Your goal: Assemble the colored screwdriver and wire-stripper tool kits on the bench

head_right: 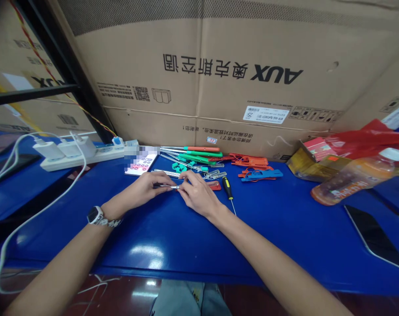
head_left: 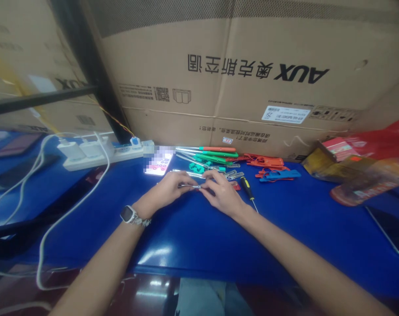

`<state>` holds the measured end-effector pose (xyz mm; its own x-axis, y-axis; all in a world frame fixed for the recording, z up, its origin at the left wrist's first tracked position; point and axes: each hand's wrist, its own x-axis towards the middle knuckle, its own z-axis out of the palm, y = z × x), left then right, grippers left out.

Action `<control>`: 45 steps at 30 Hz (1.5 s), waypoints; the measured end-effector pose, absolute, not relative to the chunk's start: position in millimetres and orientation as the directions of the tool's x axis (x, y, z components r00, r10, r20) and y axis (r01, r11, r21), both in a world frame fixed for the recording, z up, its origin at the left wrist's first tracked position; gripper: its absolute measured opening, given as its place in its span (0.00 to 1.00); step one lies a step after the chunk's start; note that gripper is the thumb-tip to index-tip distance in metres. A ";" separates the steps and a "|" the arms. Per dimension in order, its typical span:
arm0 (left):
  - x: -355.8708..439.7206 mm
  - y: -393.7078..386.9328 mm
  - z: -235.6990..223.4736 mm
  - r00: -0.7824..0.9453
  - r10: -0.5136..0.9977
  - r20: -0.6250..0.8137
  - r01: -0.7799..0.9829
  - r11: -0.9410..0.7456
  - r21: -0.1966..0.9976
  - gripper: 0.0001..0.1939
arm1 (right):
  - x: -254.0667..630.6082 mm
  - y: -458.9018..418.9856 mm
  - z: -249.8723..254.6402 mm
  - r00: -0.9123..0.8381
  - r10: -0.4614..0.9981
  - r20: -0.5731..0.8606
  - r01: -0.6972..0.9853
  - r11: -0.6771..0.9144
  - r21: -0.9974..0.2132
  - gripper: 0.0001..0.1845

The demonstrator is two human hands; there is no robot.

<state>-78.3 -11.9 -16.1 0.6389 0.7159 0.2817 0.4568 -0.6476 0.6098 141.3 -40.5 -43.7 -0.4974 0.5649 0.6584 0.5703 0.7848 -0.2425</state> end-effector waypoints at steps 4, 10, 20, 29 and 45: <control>-79.0 -13.2 -16.0 0.626 0.720 0.300 0.426 -0.637 0.643 0.09 | 145.2 -39.2 -40.0 -0.466 0.621 0.630 0.621 0.737 -0.266 0.08; -77.4 -14.2 -15.1 0.627 0.722 0.293 0.431 -0.635 0.642 0.08 | 152.0 -36.8 -36.3 -0.575 0.610 0.545 0.621 0.759 -0.194 0.09; -77.9 -11.1 -17.6 0.657 0.699 0.283 0.442 -0.662 0.606 0.08 | 146.0 -32.5 -35.6 -0.592 0.604 0.534 0.596 0.774 -0.214 0.06; -65.9 -25.3 -13.3 0.611 0.762 0.213 0.565 -0.609 0.556 0.05 | 143.6 -32.5 -29.9 -0.600 0.634 0.488 0.599 0.760 -0.252 0.04; -56.6 -32.6 -18.3 0.587 0.791 0.172 0.699 -0.602 0.386 0.08 | 144.2 -38.3 -38.1 -0.448 0.762 0.467 0.534 0.647 -0.544 0.07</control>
<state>-56.6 -32.6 -18.3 0.5867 0.7914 0.1718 0.6989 -0.6019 0.3862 144.2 -38.3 -38.1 -0.4478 0.7624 0.4672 0.5337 0.6471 -0.5444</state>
